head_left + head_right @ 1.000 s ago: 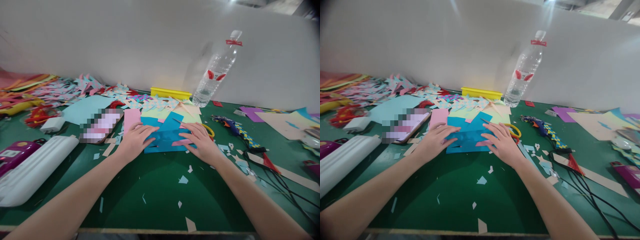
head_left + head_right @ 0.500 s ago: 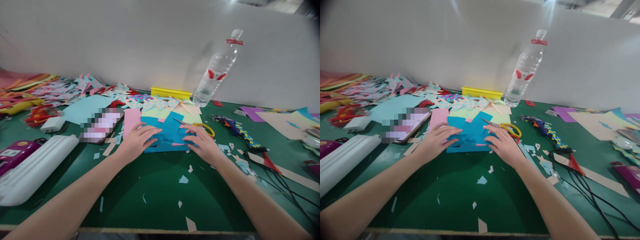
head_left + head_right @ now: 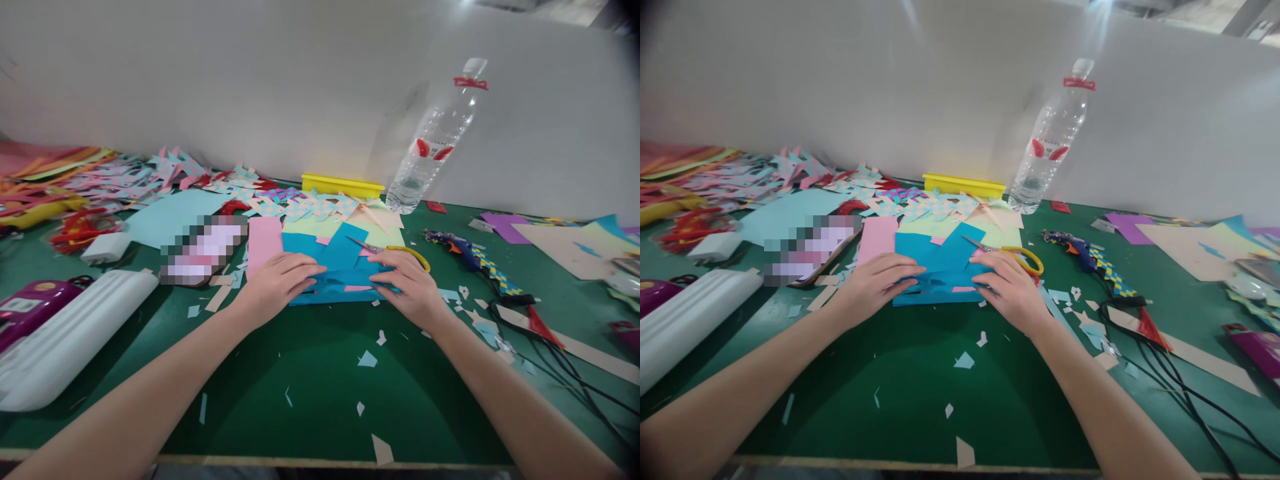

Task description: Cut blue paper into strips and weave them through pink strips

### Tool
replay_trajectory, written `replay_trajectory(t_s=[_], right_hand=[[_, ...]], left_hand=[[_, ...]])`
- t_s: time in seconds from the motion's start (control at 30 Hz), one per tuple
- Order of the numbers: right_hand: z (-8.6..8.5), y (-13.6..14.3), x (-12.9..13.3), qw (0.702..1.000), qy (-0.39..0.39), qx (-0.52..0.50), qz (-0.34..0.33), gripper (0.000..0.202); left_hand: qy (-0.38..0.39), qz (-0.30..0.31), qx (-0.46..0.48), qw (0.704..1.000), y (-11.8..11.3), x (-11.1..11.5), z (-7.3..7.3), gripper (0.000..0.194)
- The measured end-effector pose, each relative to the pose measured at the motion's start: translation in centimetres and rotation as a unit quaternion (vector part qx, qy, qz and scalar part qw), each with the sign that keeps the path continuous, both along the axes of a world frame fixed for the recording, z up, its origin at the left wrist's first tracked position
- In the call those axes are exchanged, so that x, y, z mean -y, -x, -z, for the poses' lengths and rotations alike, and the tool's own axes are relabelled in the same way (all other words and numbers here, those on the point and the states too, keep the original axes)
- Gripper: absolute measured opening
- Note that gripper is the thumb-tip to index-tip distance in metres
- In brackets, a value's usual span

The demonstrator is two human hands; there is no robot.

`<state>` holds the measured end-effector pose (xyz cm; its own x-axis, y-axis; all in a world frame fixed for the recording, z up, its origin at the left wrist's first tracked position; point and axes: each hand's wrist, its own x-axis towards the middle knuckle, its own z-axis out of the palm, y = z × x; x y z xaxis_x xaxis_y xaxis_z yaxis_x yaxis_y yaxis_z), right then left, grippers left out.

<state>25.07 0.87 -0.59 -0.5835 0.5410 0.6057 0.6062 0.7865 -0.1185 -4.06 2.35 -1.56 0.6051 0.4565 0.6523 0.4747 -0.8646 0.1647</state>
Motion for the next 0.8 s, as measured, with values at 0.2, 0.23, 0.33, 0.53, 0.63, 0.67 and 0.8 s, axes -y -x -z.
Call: replay_trajectory(t_s=[0.2,0.23,0.33,0.53,0.63,0.67,0.8], right_hand=[[-0.4,0.3,0.3,0.992,-0.062,-0.046,0.098,0.042],[-0.5,0.4,0.5,0.988,-0.076,-0.062,0.121,0.045],[-0.9,1.1,1.3,0.981,-0.062,-0.1,0.153,0.032],[-0.9,5.8,2.5,0.935,0.292,-0.177,0.092,0.035],[-0.5,8.4,2.4,0.844,0.45,-0.284,0.059,0.043],[-0.4,9.1,2.3,0.819,0.475,-0.317,0.055,0.042],[-0.1,10.9,1.9,0.751,0.492,-0.44,0.03,0.033]], left_hand=[[0.1,-0.042,0.079,0.991,-0.2,0.2,-0.7,0.02],[0.132,-0.061,0.112,0.983,-0.2,0.2,-0.9,0.02],[0.25,-0.096,0.196,0.943,-0.1,0.0,-1.1,0.026],[0.386,-0.057,0.269,0.881,-0.5,0.3,-1.1,0.04],[0.389,-0.025,0.258,0.884,-0.9,0.9,-1.5,0.041],[0.388,-0.019,0.251,0.887,-1.0,1.1,-1.6,0.04],[0.38,-0.005,0.233,0.895,-1.0,1.3,-1.7,0.036]])
